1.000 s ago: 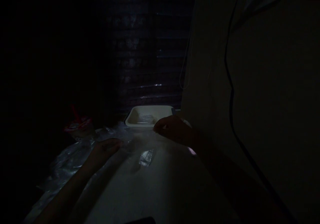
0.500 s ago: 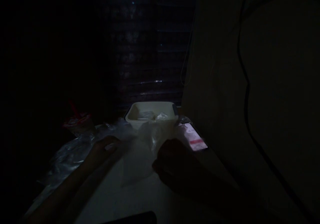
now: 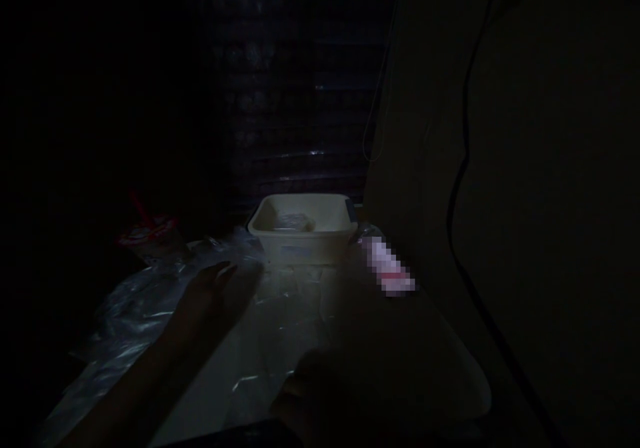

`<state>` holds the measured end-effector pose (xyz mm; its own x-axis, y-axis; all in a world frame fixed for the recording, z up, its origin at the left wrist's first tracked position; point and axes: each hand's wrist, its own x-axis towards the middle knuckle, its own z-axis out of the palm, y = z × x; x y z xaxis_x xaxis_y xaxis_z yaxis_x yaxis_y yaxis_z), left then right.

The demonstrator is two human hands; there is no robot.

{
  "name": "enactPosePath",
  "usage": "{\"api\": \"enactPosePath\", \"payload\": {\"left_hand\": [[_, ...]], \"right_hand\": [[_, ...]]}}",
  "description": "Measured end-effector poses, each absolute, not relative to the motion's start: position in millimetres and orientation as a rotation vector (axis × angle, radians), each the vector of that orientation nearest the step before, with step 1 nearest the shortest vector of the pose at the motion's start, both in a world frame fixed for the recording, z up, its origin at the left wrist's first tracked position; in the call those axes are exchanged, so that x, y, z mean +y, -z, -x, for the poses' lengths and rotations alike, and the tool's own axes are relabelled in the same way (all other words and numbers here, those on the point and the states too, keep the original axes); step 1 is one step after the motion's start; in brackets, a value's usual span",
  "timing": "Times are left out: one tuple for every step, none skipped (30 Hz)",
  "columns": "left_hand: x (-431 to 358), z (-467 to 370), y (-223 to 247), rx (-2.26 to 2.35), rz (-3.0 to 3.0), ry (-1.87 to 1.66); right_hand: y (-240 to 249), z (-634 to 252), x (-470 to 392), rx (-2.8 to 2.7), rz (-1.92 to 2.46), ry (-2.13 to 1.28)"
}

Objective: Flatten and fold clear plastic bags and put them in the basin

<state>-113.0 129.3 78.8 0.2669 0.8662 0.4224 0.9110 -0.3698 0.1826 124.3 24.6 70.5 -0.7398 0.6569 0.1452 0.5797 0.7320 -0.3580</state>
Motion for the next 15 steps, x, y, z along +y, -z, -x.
{"api": "enactPosePath", "payload": {"left_hand": [[118.7,108.2,-78.6,-1.734,2.381,0.734],[106.2,101.2,-76.7,-1.759,2.35,0.819],[92.4,92.3,-72.5,-1.763,2.392,0.844],[78.3,81.9,-66.1,-1.716,2.45,0.846],[64.6,70.7,-57.9,-1.639,2.526,0.798],[52.3,59.6,-48.7,-1.595,2.552,0.757],[42.0,49.6,-39.3,-1.571,2.571,0.733],[34.0,41.4,-30.8,-1.558,2.575,0.71],[28.3,35.4,-24.1,-1.487,2.562,0.65],[24.7,31.9,-19.6,-1.449,2.531,0.609],[22.8,30.4,-17.5,-1.425,2.51,0.551],[22.1,30.6,-17.5,-1.407,2.49,0.494],[22.1,31.9,-19.1,-1.394,2.47,0.455],[22.4,33.7,-21.6,-1.38,2.457,0.425],[22.7,35.5,-24.2,-1.363,2.448,0.406]], "right_hand": [[-70.3,-125.9,23.9,-2.616,1.028,-0.418],[-68.8,-128.1,23.5,-2.553,1.096,-0.367],[-66.1,-130.4,23.4,-2.506,1.143,-0.283],[-62.2,-132.8,23.6,-2.471,1.192,-0.184],[-57.5,-135.2,24.3,-2.458,1.215,-0.091],[-52.3,-137.4,25.2,-2.489,1.21,-0.016],[-47.0,-139.7,26.5,-2.528,1.201,0.049],[-42.1,-142.2,28.0,-2.58,1.179,0.103],[-37.8,-145.3,29.9,-2.625,1.162,0.154],[-34.5,-149.0,32.2,-2.649,1.168,0.21],[-32.4,-153.5,34.7,-2.66,1.199,0.259],[-31.4,-158.6,37.4,-2.642,1.253,0.313],[-31.5,-164.2,40.2,-2.623,1.324,0.352],[-32.5,-169.8,42.9,-2.607,1.377,0.369],[-34.1,-175.3,45.3,-2.592,1.412,0.381]]}}
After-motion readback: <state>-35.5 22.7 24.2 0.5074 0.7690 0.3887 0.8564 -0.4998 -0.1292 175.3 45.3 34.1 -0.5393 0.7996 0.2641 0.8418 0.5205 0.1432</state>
